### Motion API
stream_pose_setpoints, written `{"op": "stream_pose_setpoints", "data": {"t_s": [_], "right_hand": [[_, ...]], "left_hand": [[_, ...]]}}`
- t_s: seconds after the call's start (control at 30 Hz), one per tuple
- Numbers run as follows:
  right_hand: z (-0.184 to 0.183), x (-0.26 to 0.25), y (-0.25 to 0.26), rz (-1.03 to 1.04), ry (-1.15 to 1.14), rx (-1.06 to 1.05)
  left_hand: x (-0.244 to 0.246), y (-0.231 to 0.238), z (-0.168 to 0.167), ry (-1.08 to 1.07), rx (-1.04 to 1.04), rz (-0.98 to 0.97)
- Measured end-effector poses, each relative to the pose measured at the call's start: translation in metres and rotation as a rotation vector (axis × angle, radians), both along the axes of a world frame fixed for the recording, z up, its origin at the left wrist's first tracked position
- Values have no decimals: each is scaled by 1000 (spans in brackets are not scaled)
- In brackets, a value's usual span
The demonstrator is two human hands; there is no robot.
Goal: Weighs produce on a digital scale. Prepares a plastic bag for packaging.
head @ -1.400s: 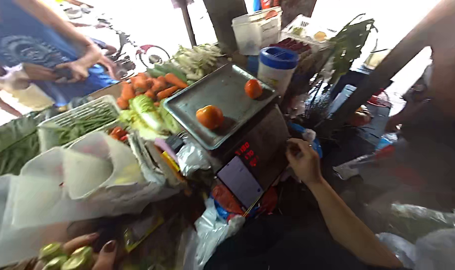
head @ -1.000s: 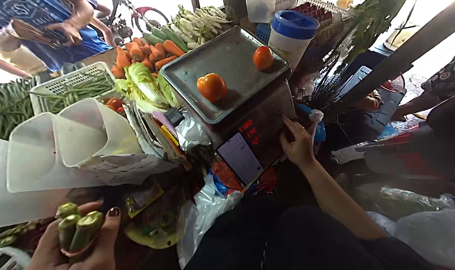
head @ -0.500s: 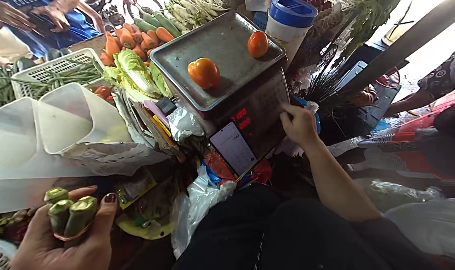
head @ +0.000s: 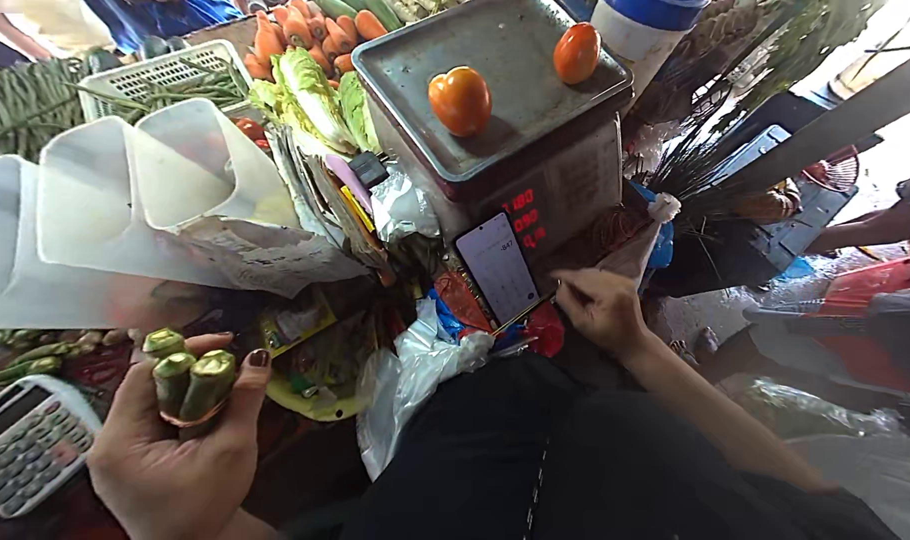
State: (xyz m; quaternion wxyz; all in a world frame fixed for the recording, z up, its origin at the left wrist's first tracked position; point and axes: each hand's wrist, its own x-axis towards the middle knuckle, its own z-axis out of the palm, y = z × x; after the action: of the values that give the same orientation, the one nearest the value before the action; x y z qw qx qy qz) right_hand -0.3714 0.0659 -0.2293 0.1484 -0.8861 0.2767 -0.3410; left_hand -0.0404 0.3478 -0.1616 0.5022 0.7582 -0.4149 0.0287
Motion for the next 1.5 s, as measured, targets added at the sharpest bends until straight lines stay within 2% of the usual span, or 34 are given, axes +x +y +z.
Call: {"op": "stream_pose_setpoints", "data": {"t_s": [0.13, 0.27, 0.43, 0.53, 0.67, 0.73, 0.97, 1.1, 1.23, 1.3, 1.4, 1.5], "right_hand": [[-31, -7, 18, 94, -62, -82], [-31, -3, 24, 131, -97, -139], [-34, 4, 25, 83, -50, -193], [-29, 11, 31, 141, -101, -179], [-26, 21, 38, 264, -41, -164], [-28, 24, 39, 255, 6, -159], [-23, 16, 24, 133, -77, -118], [-24, 10, 21, 84, -25, -129], [-21, 8, 15, 305, -42, -127], [-15, 13, 12, 432, 42, -133], [-10, 18, 5, 503, 171, -163], [-8, 14, -1, 537, 94, -185]], "left_hand": [[-4, 2, -3, 18, 37, 28], [-11, -2, 0, 24, 31, 26], [-15, -8, 5, -1, 43, -9], [-19, -14, 9, 14, 52, -11], [-24, -21, 10, 22, 65, -12], [-26, -24, 10, 31, 64, -15], [-34, -31, 13, 59, 83, -58], [-37, -42, 15, 63, 73, -73], [-52, -52, 17, 54, 46, -55], [-65, -57, 19, 64, 34, -49], [-82, -59, 21, 92, 40, -29], [-93, -54, 21, 108, 39, -10]]}}
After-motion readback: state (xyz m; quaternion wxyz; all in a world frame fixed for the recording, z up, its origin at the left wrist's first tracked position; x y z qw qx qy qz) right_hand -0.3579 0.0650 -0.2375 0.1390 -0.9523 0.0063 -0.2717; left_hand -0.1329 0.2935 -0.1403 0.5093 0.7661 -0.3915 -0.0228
